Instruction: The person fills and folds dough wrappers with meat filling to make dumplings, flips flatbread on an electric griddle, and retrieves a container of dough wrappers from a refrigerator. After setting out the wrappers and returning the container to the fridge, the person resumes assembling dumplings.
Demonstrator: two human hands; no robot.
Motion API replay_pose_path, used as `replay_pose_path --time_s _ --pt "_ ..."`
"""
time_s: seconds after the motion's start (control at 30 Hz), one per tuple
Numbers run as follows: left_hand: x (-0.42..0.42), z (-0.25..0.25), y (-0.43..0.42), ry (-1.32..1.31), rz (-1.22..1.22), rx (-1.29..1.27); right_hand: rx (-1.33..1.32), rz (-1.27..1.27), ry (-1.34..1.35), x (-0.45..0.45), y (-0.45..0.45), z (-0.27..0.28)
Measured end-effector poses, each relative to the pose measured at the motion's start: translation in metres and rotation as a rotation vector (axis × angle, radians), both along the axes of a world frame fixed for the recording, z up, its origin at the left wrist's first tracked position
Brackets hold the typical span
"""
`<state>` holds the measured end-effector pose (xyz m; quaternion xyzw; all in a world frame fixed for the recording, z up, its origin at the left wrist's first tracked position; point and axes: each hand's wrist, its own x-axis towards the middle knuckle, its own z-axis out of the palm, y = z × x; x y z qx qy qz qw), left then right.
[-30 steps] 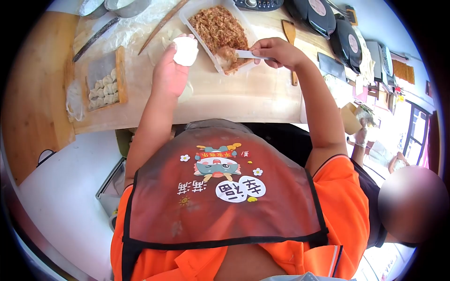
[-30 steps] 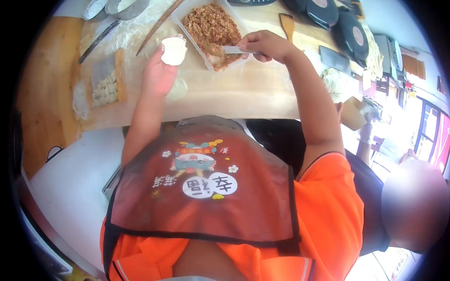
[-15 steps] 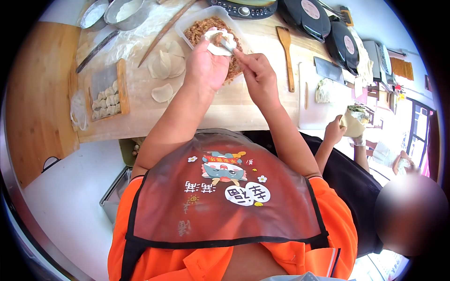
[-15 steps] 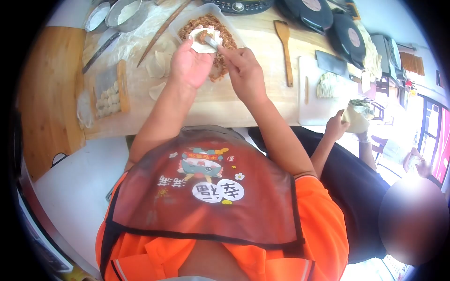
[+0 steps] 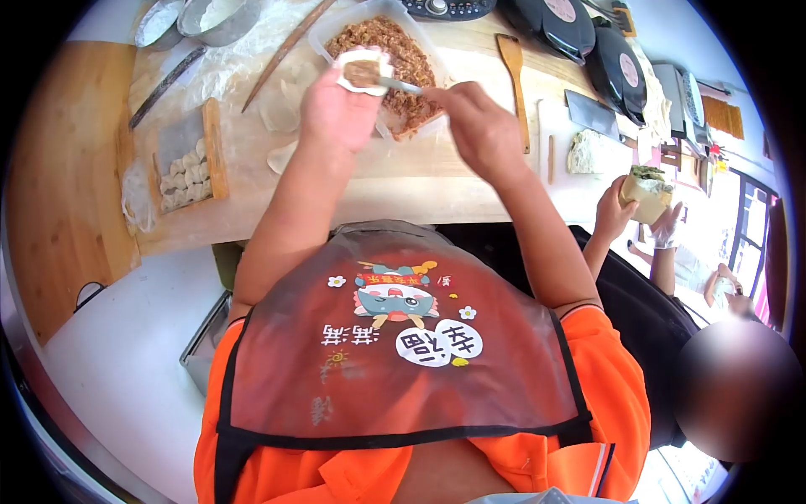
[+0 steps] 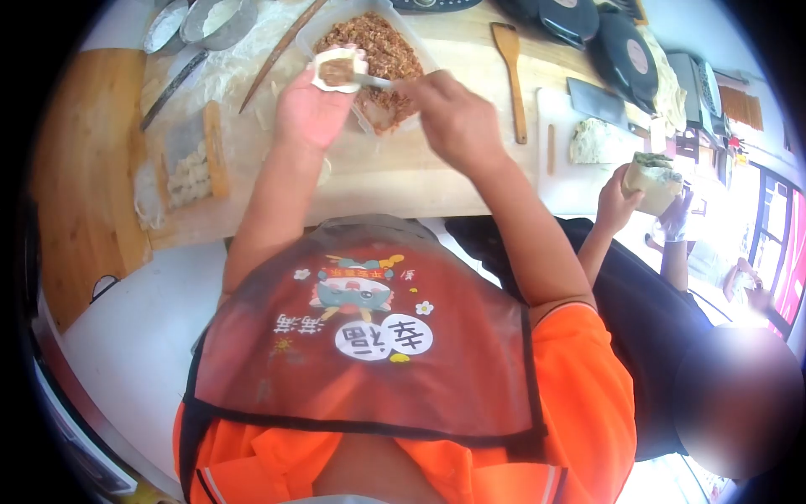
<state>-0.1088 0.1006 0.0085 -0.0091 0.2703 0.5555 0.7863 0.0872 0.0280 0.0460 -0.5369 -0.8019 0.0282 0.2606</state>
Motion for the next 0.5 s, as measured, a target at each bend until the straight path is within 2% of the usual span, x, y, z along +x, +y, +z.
replay_pose_path --time_s 0.1,0.23,0.33,0.5 --pt "-0.033 -0.016 0.001 -0.016 0.016 0.018 -0.233 -0.062 -0.196 0.018 0.013 0.001" --pt "-0.045 -0.006 -0.010 0.031 -0.032 -0.052 -0.459 0.096 -0.624 0.003 0.045 -0.011" --pt "-0.053 -0.022 -0.016 0.026 -0.015 -0.081 -0.621 0.176 -0.736 -0.019 0.058 -0.009" --pt "-0.063 -0.034 -0.021 0.056 0.006 -0.088 -0.689 0.245 -0.778 -0.031 0.066 -0.015"
